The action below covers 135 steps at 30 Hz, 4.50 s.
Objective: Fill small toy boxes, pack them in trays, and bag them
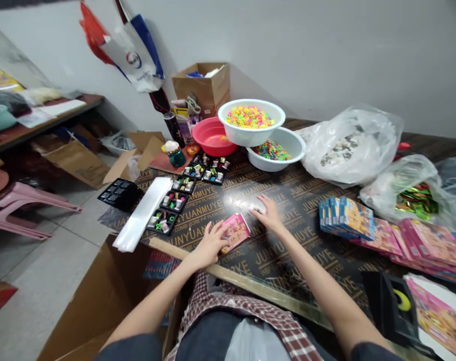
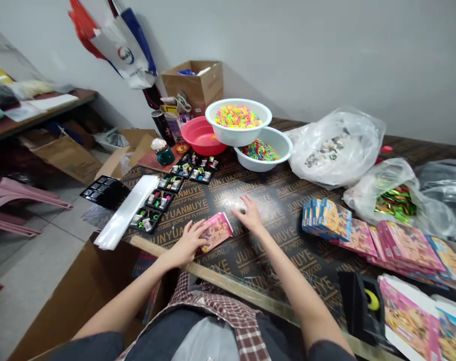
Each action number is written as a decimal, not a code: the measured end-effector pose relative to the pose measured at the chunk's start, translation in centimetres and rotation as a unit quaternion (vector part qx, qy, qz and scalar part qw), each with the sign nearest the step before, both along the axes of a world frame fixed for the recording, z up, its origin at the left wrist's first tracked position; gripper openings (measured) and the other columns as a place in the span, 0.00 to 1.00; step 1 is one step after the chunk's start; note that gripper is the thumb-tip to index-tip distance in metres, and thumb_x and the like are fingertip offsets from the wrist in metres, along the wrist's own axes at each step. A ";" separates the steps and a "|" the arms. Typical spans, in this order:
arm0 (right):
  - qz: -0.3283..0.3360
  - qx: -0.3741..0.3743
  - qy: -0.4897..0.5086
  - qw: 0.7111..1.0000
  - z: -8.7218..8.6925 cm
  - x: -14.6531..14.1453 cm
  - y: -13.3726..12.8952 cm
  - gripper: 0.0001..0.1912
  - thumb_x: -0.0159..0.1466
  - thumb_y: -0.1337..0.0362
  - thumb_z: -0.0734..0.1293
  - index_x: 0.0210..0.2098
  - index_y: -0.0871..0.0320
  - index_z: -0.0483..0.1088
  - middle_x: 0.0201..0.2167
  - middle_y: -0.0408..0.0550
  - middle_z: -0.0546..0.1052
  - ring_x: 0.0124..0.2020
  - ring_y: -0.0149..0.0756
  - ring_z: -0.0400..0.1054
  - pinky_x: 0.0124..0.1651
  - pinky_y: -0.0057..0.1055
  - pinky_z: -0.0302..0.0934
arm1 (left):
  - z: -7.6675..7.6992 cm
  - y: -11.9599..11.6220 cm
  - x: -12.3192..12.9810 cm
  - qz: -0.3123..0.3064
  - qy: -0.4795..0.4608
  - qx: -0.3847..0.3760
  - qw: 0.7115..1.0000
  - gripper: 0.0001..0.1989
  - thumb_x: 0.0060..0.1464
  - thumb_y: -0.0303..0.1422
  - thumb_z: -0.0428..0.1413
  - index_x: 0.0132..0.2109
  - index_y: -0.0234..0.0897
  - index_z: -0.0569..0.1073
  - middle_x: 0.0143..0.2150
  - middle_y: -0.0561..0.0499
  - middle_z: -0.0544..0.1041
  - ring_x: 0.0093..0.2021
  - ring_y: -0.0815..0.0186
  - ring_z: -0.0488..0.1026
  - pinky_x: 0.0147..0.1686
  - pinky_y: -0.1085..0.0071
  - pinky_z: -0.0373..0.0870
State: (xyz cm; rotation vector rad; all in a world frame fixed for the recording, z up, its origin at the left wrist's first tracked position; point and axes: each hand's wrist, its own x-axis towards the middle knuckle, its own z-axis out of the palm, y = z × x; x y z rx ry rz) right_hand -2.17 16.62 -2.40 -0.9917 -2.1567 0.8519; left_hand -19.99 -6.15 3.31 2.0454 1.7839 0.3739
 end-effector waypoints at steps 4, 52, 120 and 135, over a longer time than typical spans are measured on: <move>0.126 0.050 -0.128 0.982 -0.1 -10.7 3.5 0.46 0.55 0.45 0.73 0.67 0.58 0.61 0.71 0.64 0.56 0.72 0.58 0.49 0.68 0.57 0.49 | -2.2 0.9 -0.5 0.052 -0.052 0.006 0.997 0.18 0.53 0.21 0.54 0.47 0.42 0.79 0.63 0.41 0.71 0.65 0.52 0.65 0.64 0.44 0.60; 0.116 0.080 -0.122 0.983 4.2 18.4 -9.8 0.45 0.56 0.49 0.72 0.68 0.56 0.58 0.63 0.61 0.67 0.62 0.55 0.61 0.63 0.52 0.51 | -3.3 8.1 10.4 -0.092 -0.173 0.051 0.979 0.60 0.32 0.41 0.73 0.69 0.42 0.52 0.63 0.39 0.64 0.64 0.46 0.64 0.62 0.47 0.63; -0.254 -0.380 0.335 0.824 4.2 12.6 -12.9 0.13 0.45 0.55 0.76 0.25 0.56 0.75 0.24 0.41 0.78 0.31 0.37 0.70 0.41 0.34 0.63 | -2.1 7.4 15.6 0.244 -0.713 -0.193 0.628 0.13 0.33 0.31 0.64 0.33 0.35 0.80 0.32 0.50 0.82 0.32 0.64 0.77 0.33 0.70 0.70; -0.254 -0.402 0.418 0.774 3.4 12.9 -13.9 0.09 0.44 0.65 0.68 0.27 0.53 0.73 0.32 0.42 0.82 0.37 0.43 0.74 0.50 0.41 0.66 | -3.3 7.7 15.3 0.212 -0.615 -0.056 0.757 0.04 0.36 0.32 0.59 0.25 0.38 0.73 0.28 0.53 0.76 0.31 0.66 0.72 0.36 0.67 0.70</move>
